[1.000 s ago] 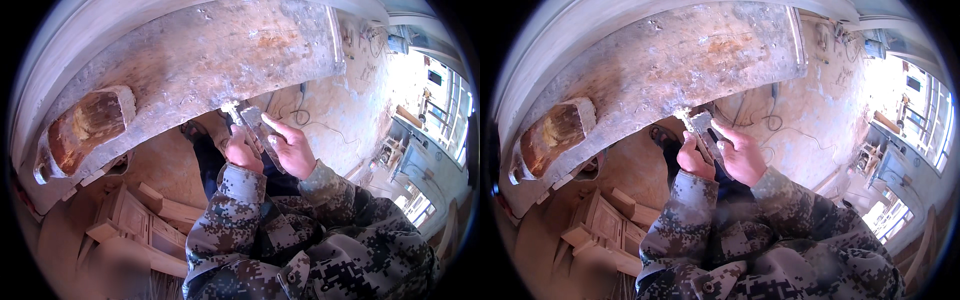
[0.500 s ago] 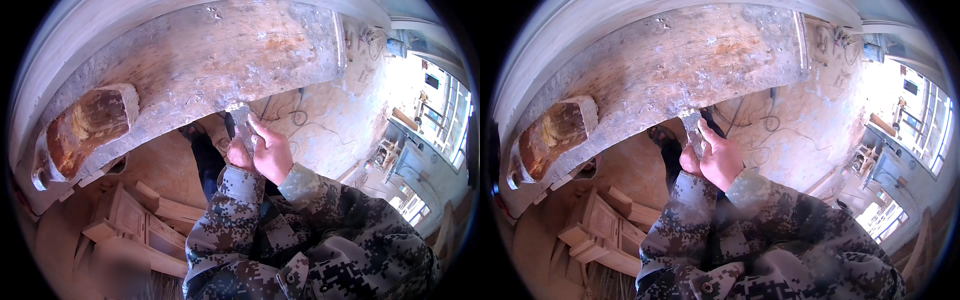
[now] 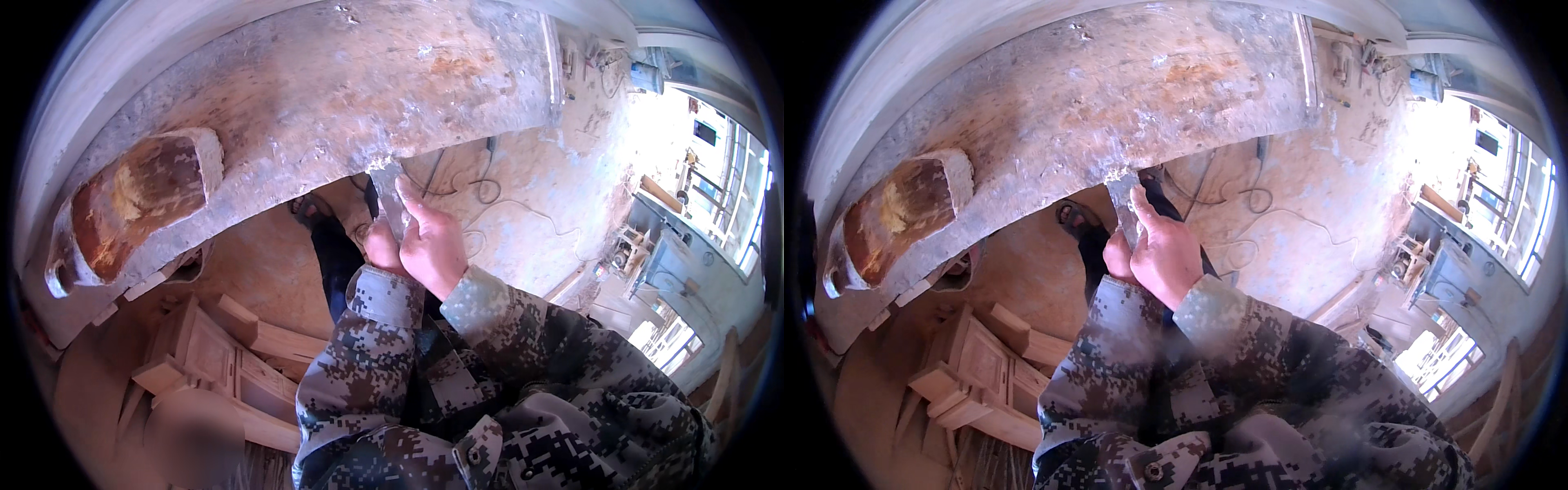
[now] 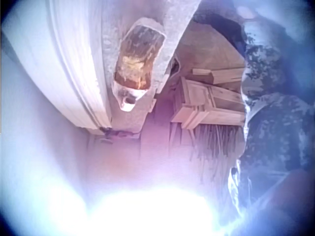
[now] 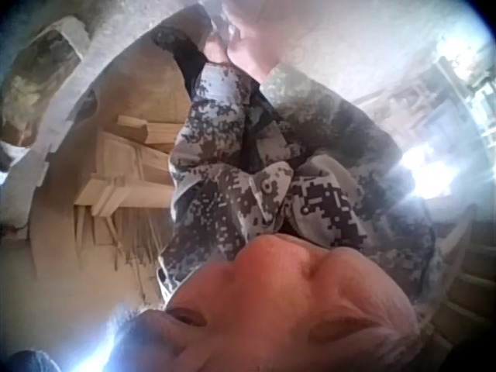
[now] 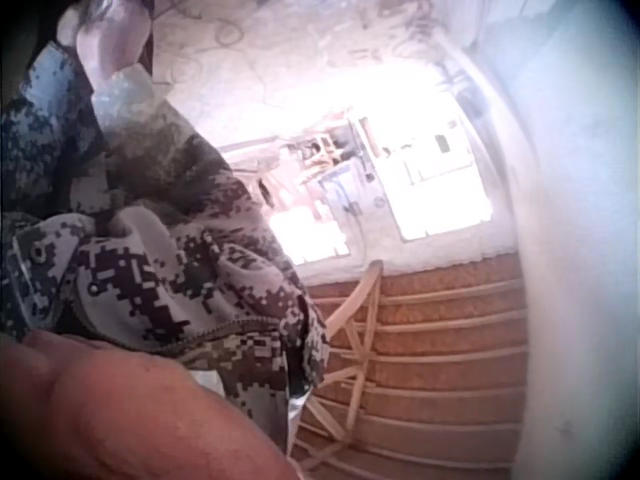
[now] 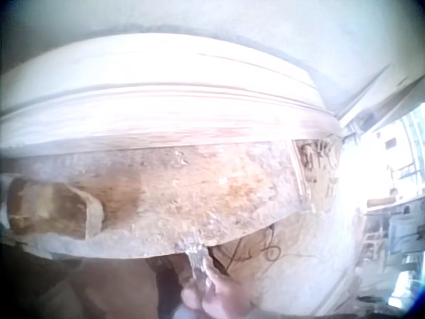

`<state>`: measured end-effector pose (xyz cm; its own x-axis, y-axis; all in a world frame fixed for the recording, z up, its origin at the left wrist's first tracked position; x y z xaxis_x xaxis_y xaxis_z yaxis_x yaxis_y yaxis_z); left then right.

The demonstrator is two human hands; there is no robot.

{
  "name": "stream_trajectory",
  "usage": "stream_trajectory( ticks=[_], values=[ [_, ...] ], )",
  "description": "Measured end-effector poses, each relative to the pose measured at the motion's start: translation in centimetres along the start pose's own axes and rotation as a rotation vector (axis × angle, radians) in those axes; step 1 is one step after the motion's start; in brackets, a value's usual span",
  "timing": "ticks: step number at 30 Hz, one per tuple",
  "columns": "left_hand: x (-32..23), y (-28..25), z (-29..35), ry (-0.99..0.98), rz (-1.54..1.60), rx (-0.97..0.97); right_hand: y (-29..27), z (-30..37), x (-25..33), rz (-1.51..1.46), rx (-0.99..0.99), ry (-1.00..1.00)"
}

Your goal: The person applies white adhesive to a wooden molding piece using a small brush. They repeatedly dip the brush into a container and spread the glue along the edges of the wood. The person also uses a putty knife to scrape excess glue from the brush and the work surface.

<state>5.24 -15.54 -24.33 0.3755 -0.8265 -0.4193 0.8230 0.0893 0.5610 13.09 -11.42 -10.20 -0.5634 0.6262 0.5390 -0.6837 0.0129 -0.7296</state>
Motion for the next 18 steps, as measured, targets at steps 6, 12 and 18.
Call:
stream_trajectory(
  ticks=[6, 12, 18],
  values=[
    [-2.7, 2.2, 1.7, -0.141, 0.329, -0.041, -2.7, -7.3, 4.0, -0.028, 0.175, 0.1],
    [-5.2, 0.1, 3.8, -0.179, 0.083, -0.29, -4.7, -9.9, 2.9, -0.168, -0.145, -0.077],
    [-6.1, -0.6, 3.7, 0.083, -0.083, -0.23, -13.0, -8.9, -11.9, -0.421, -0.424, 0.094]
  ],
)
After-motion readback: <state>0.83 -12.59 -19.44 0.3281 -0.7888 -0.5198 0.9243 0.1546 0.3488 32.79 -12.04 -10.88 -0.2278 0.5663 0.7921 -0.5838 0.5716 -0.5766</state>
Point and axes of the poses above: each hand's wrist, its own z-axis away from the middle knuckle, its own y-axis out of the palm, x = y × z, the point moved 8 cm from there along -z, towards the middle knuckle, and after that the axes turned 2 degrees about x, right-handed, at the moved point
